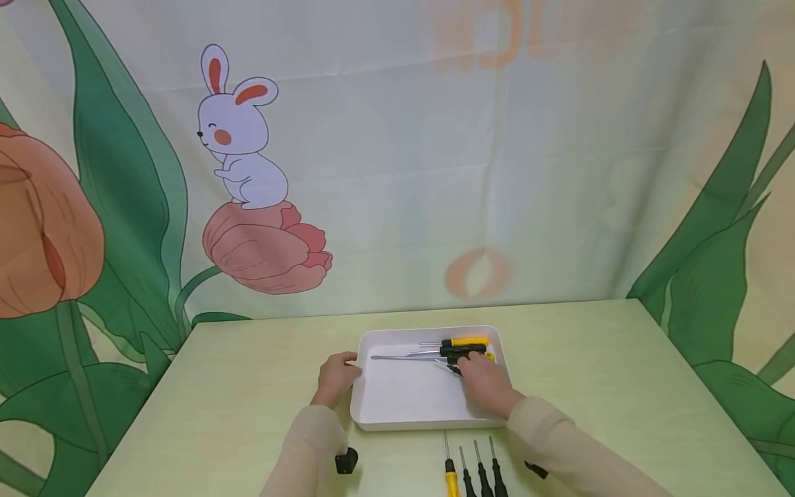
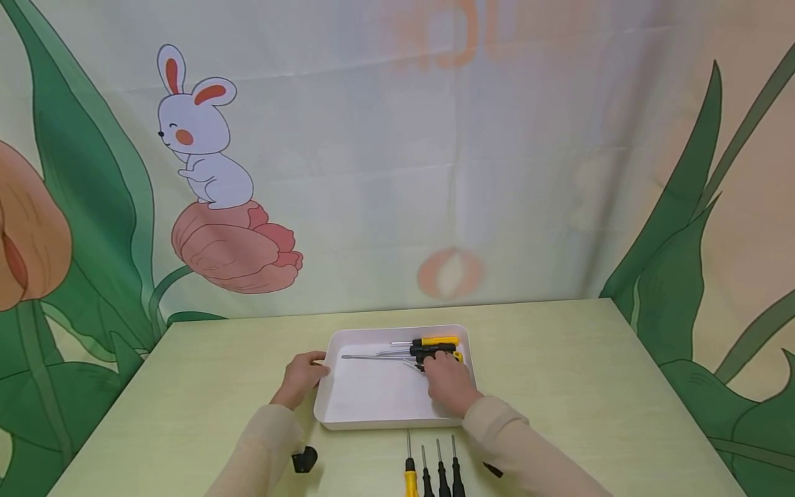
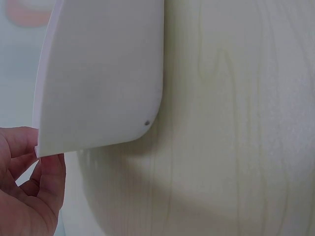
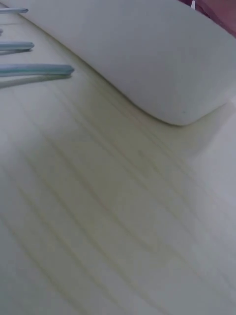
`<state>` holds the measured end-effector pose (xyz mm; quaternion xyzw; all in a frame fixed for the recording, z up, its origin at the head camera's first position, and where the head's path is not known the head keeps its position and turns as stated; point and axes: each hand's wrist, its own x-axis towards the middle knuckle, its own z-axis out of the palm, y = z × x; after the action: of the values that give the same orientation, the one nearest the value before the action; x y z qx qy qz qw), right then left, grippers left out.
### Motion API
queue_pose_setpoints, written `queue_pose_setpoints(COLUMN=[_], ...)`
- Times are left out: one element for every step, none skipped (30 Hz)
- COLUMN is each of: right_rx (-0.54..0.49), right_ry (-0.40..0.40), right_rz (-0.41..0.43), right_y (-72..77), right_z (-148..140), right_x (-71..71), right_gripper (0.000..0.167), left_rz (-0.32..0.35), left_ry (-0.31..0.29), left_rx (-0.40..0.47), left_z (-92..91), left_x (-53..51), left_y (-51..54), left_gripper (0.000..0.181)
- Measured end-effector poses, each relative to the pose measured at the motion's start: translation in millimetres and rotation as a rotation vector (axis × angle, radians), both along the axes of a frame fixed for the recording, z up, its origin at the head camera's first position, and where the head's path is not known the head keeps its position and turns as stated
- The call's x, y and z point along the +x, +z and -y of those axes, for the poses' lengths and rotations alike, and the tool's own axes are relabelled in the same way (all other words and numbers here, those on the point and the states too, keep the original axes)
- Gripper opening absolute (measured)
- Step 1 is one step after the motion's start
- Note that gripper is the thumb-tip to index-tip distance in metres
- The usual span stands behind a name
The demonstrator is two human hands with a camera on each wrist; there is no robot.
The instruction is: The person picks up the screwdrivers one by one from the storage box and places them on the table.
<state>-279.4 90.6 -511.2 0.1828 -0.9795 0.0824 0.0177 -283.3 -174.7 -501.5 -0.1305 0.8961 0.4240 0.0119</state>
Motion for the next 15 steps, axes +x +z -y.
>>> queue_pose_setpoints(right_rx=[-0.007, -0.017, -0.033, -0.048, -0.064, -0.080, -0.098, -0.120, -0.142, -0.162, -0.181, -0.200, -0.219, -0.240, -0.256], right_ry=[-0.008, -0.017, -0.028, -0.037, -0.046, -0.053, -0.059, -0.067, -0.072, -0.074, -0.073, -0.072, -0.073, -0.074, -0.071], right_rz=[0.012, 0.026, 0.040, 0.053, 0.067, 0.074, 0.085, 0.097, 0.108, 0.117, 0.124, 0.130, 0.139, 0.149, 0.156], right_y=[2.0, 3.5, 5.4, 6.9, 8.6, 9.8, 11.0, 12.2, 13.0, 13.6, 14.2, 14.9, 15.8, 16.7, 17.3], right_z=[0.2, 0.4, 0.9, 1.3, 1.7, 2.2, 2.7, 3.3, 3.8, 4.2, 4.4, 4.7, 4.9, 5.1, 5.2], right_x=[1.2, 1.9, 2.9, 3.6, 4.3, 4.9, 5.6, 6.1, 6.6, 6.8, 7.3, 7.8, 8.5, 9.1, 9.5], right_gripper=[0.015, 0.015, 0.016, 0.017, 0.018, 0.018, 0.019, 0.021, 0.022, 0.023, 0.024, 0.025, 0.026, 0.026, 0.027], left_rz=[0.002, 0.004, 0.005, 0.006, 0.005, 0.006, 0.007, 0.007, 0.006, 0.004, 0.003, 0.001, 0.000, 0.000, -0.001], left_ry=[0.001, 0.002, 0.002, 0.002, 0.001, 0.000, 0.001, 0.000, 0.001, 0.003, 0.004, 0.002, 0.005, 0.005, 0.004], left_rx=[0.003, 0.006, 0.009, 0.011, 0.012, 0.013, 0.015, 0.015, 0.015, 0.013, 0.013, 0.011, 0.014, 0.015, 0.015], left_z=[-0.1, -0.3, -0.5, -0.4, -0.3, -0.4, -0.3, -0.2, -0.1, 0.1, 0.1, 0.3, 0.4, 0.3, 0.3], left_x=[0.0, -0.1, -0.2, -0.3, -0.3, -0.3, -0.3, -0.4, -0.4, -0.5, -0.5, -0.6, -0.6, -0.5, -0.4], left_y=[0.1, 0.3, 0.4, 0.4, 0.4, 0.6, 0.6, 0.5, 0.5, 0.4, 0.3, 0.4, 0.4, 0.3, 0.1], left_gripper=[0.034, 0.034, 0.034, 0.033, 0.033, 0.033, 0.033, 0.033, 0.033, 0.033, 0.033, 0.033, 0.033, 0.034, 0.034])
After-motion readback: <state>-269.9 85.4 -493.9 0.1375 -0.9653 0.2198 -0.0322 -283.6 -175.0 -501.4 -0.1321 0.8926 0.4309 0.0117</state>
